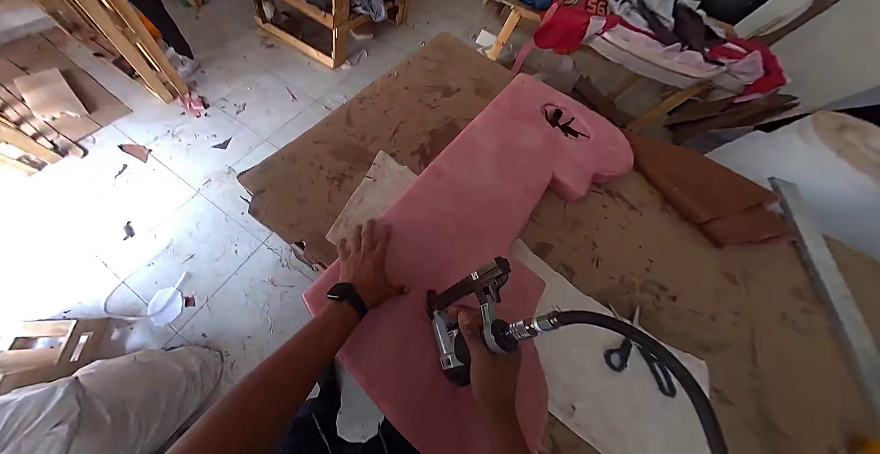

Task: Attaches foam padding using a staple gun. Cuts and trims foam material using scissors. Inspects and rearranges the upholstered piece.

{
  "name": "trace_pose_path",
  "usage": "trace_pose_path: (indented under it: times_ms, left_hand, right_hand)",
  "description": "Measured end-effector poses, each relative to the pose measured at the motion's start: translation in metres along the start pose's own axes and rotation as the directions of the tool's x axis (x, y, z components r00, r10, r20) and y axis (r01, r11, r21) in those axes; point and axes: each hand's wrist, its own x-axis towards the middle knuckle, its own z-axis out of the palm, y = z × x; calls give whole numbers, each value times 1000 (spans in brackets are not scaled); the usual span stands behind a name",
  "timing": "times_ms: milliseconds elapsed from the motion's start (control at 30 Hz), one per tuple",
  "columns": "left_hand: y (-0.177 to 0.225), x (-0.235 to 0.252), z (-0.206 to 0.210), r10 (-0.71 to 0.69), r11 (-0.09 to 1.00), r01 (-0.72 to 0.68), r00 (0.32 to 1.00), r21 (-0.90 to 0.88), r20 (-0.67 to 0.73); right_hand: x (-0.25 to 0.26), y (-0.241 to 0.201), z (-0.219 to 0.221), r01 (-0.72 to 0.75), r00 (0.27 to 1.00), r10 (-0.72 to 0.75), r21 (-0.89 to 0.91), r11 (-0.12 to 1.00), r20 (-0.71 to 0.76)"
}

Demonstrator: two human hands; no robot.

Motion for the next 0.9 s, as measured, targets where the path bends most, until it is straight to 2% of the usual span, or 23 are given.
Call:
trace_pose_path:
  times_ms: [133,267,400,667,900]
  left_hand:
    - [9,3,14,71,996,-71,997,45,4]
    - [-1,3,16,120,993,-120,993,1,-18]
    - [0,7,15,119,993,-118,993,28,-7]
    - [1,8,19,152,984,-152,988,90,9]
    - [-4,7,22,178,983,-176,984,59,-22]
  right_hand:
    - [-7,-3,-6,-27,997,34,-99,995,69]
    - [-11,-1,9,-40,997,37,-41,998,-64]
    - [-10,-2,28,-52,993,52,-2,999,-102]
    - [-18,-8,68,-87,981,53,-177,980,-189]
    - [-22,-3,89,-74,955,9,-207,976,-298]
